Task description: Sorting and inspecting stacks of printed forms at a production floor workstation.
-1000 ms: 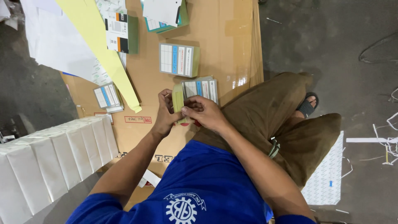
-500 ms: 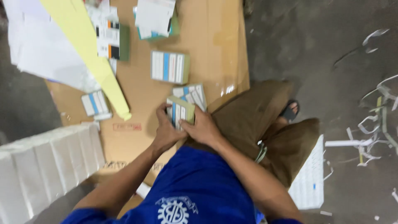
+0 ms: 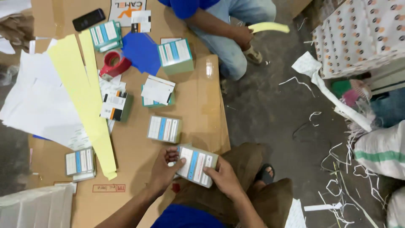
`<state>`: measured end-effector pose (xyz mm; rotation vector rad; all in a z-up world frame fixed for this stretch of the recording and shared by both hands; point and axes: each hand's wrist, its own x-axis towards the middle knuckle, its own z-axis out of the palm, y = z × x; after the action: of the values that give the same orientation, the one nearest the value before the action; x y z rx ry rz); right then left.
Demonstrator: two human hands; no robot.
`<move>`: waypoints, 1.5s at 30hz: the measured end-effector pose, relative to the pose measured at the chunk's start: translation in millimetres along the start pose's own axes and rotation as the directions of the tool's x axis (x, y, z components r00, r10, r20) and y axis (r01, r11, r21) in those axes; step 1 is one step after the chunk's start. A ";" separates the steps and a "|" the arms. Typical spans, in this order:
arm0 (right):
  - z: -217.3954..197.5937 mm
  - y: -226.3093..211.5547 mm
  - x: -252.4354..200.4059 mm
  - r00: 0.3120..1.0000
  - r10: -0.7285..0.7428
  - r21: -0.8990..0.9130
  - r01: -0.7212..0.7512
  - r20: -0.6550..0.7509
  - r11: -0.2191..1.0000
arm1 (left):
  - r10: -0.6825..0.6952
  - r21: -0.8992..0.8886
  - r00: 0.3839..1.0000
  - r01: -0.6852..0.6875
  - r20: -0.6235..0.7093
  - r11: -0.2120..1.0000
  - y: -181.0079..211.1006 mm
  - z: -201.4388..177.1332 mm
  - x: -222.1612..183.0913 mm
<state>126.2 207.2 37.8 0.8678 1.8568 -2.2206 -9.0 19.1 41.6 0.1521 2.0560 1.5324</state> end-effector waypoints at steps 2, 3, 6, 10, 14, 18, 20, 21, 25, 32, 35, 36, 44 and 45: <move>-9.8 21.7 -0.9 0.999 -0.016 0.257 0.002 0.050 0.966 | -0.166 0.027 0.985 0.165 0.039 0.986 24.1 -1.3 0.3; -9.1 20.3 -1.7 0.999 -0.029 0.252 0.017 0.045 0.968 | -0.151 0.023 0.988 0.150 0.042 0.988 18.0 -4.4 6.0; -7.1 15.4 -7.5 0.999 -0.030 0.277 0.019 0.037 0.961 | -0.314 0.043 0.933 0.312 0.175 0.949 0.4 -5.9 16.7; 3.9 2.0 -15.2 0.994 -0.091 0.190 0.077 0.068 0.979 | -0.320 -0.106 0.881 0.376 0.347 0.920 -20.7 6.7 14.7; 6.0 1.0 -11.2 0.999 -0.047 0.131 0.045 0.009 0.990 | -0.254 -0.249 0.915 0.338 0.314 0.908 -26.0 24.8 20.7; -2.1 11.4 -13.6 0.990 -0.139 0.131 0.138 -0.007 0.982 | -0.327 -0.307 0.898 0.413 0.294 0.857 12.4 37.7 17.1; -4.4 -0.6 -23.7 0.995 -0.094 0.115 0.096 -0.020 0.989 | -0.316 -0.369 0.871 0.453 0.376 0.811 14.6 38.6 18.4; 0.1 -17.8 -30.4 0.996 -0.089 0.113 0.090 -0.016 0.990 | -0.320 -0.373 0.870 0.457 0.375 0.808 17.2 38.3 19.5; -3.3 -23.4 -38.6 0.993 -0.010 0.279 0.042 -0.116 0.959 | -0.313 -0.366 0.854 0.472 0.415 0.802 31.0 40.7 20.8; 0.3 -27.5 -57.6 0.961 -0.110 0.213 0.166 -0.254 0.963 | -0.246 -0.396 0.849 0.451 0.468 0.800 42.9 41.6 7.9; 6.6 -34.2 -68.0 0.951 -0.099 0.262 0.179 -0.292 0.948 | -0.301 -0.383 0.827 0.502 0.475 0.775 36.9 41.6 4.3; 9.0 -32.8 -73.4 0.951 -0.033 0.287 0.126 -0.309 0.950 | -0.358 -0.353 0.793 0.558 0.492 0.751 40.4 41.3 -2.3; 15.4 -43.3 -92.2 0.936 -0.125 0.439 0.269 -0.329 0.857 | -0.346 -0.503 0.742 0.653 0.575 0.565 46.4 43.6 -8.1; 16.9 -43.6 -92.9 0.936 -0.121 0.439 0.266 -0.331 0.858 | -0.349 -0.501 0.739 0.657 0.577 0.563 44.2 42.8 -7.5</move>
<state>178.1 177.3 122.9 1.1863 1.5705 -2.8948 8.2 67.3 76.7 -0.3670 0.9470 1.5718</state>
